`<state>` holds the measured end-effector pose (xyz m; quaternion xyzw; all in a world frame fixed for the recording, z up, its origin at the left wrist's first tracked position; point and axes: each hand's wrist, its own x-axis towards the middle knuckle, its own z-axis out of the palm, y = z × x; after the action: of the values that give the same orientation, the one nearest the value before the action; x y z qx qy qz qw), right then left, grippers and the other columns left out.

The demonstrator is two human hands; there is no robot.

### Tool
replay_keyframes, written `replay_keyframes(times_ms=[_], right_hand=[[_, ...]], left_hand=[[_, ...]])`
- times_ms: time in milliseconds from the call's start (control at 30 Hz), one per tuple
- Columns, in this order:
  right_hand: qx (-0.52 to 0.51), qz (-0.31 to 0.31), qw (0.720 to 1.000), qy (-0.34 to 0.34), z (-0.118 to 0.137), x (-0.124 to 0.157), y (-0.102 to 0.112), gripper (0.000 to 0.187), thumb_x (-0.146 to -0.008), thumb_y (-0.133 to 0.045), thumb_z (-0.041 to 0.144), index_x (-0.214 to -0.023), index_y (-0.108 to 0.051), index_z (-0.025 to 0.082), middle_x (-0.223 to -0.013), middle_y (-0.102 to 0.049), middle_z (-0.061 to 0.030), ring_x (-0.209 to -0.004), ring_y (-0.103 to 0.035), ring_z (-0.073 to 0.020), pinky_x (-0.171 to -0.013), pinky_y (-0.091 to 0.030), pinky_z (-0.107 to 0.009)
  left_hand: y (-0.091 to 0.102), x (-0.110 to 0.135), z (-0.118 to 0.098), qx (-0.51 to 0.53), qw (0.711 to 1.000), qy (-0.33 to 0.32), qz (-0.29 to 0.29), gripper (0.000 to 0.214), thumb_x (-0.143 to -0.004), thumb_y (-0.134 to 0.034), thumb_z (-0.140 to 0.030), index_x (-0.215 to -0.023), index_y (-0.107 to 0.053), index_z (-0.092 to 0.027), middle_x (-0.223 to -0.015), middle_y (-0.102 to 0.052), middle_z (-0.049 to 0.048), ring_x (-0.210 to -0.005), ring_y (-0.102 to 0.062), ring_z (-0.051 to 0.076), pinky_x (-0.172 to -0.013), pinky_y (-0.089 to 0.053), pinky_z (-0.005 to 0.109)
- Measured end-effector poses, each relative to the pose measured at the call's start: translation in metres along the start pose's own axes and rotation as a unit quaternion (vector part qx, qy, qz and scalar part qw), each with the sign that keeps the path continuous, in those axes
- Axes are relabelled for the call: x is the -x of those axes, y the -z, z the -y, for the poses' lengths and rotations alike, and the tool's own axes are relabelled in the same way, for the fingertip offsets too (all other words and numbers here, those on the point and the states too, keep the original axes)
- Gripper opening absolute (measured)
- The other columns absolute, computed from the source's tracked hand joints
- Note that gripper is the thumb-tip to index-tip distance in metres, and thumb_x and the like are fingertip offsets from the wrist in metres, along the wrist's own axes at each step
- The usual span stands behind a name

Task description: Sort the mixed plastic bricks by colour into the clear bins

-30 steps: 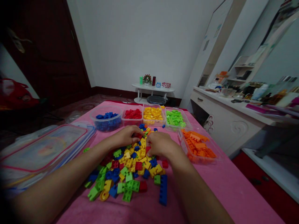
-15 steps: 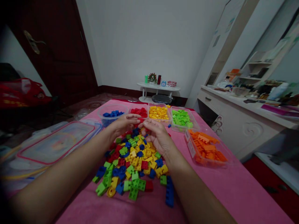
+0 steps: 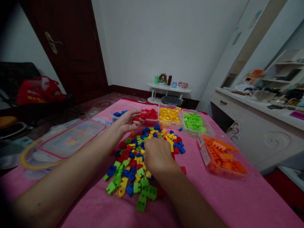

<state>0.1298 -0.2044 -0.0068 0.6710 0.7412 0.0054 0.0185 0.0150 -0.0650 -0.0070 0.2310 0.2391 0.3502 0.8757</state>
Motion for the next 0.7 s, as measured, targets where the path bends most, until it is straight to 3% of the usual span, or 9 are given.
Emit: replay_keyframes(times_ms=[67,167,267,400,500,700], right_hand=[[-0.009,-0.014,1.000,0.003,0.004,0.000,0.002,0.026,-0.080,-0.056,0.038,-0.095,-0.069,0.021,-0.090,-0.071,-0.0130,-0.085,-0.065,-0.0290,-0.066,-0.042,-0.034],[-0.054,-0.044,0.995,0.066,0.019,0.000,-0.001,0.040,-0.080,-0.055,0.049,-0.111,-0.061,0.023,-0.092,-0.071,-0.0103,-0.086,-0.065,-0.0278,-0.067,-0.042,-0.033],[-0.070,-0.039,0.992,0.098,0.033,-0.002,-0.010,0.052,-0.077,-0.056,0.057,-0.115,-0.056,0.021,-0.089,-0.071,-0.0099,-0.082,-0.066,-0.0271,-0.065,-0.041,-0.032],[-0.073,-0.029,0.991,0.109,0.037,-0.004,-0.018,0.041,-0.079,-0.054,0.056,-0.101,-0.059,0.021,-0.088,-0.070,-0.0091,-0.082,-0.065,-0.0261,-0.064,-0.040,-0.031],[-0.080,-0.038,0.989,0.120,0.033,-0.004,-0.022,0.035,-0.082,-0.052,0.050,-0.102,-0.057,0.022,-0.089,-0.070,-0.0083,-0.081,-0.065,-0.0251,-0.064,-0.038,-0.030],[-0.164,-0.067,0.981,0.076,0.015,-0.009,-0.023,0.022,-0.076,-0.057,0.040,-0.087,-0.059,0.021,-0.075,-0.065,-0.0036,-0.067,-0.058,-0.0180,-0.056,-0.031,-0.026]], left_hand=[[-0.001,0.000,0.000,-0.007,1.000,-0.004,-0.003,0.008,-0.080,-0.047,-0.009,-0.078,-0.054,-0.011,-0.060,-0.049,0.0019,-0.044,-0.042,0.005,-0.030,-0.025,0.008],[-0.003,0.001,0.001,-0.009,1.000,-0.009,-0.008,0.007,-0.078,-0.050,-0.008,-0.075,-0.054,-0.012,-0.058,-0.048,0.0001,-0.042,-0.040,0.004,-0.030,-0.023,0.008],[-0.004,0.002,0.002,0.007,1.000,-0.008,-0.002,0.009,-0.076,-0.053,-0.008,-0.069,-0.051,-0.013,-0.054,-0.043,-0.0020,-0.041,-0.039,0.004,-0.031,-0.024,0.009],[-0.001,0.001,0.003,0.021,1.000,-0.002,0.007,0.011,-0.076,-0.051,-0.008,-0.067,-0.049,-0.013,-0.053,-0.042,-0.0021,-0.040,-0.039,0.004,-0.031,-0.025,0.009],[-0.001,-0.001,0.003,0.021,1.000,-0.009,0.006,0.013,-0.079,-0.048,-0.008,-0.066,-0.049,-0.013,-0.053,-0.044,-0.0010,-0.041,-0.041,0.004,-0.032,-0.030,0.009],[-0.006,-0.001,0.006,0.004,0.997,-0.054,-0.063,0.011,-0.085,-0.045,-0.013,-0.080,-0.055,-0.010,-0.067,-0.058,0.0068,-0.057,-0.059,0.011,-0.044,-0.050,0.014]])
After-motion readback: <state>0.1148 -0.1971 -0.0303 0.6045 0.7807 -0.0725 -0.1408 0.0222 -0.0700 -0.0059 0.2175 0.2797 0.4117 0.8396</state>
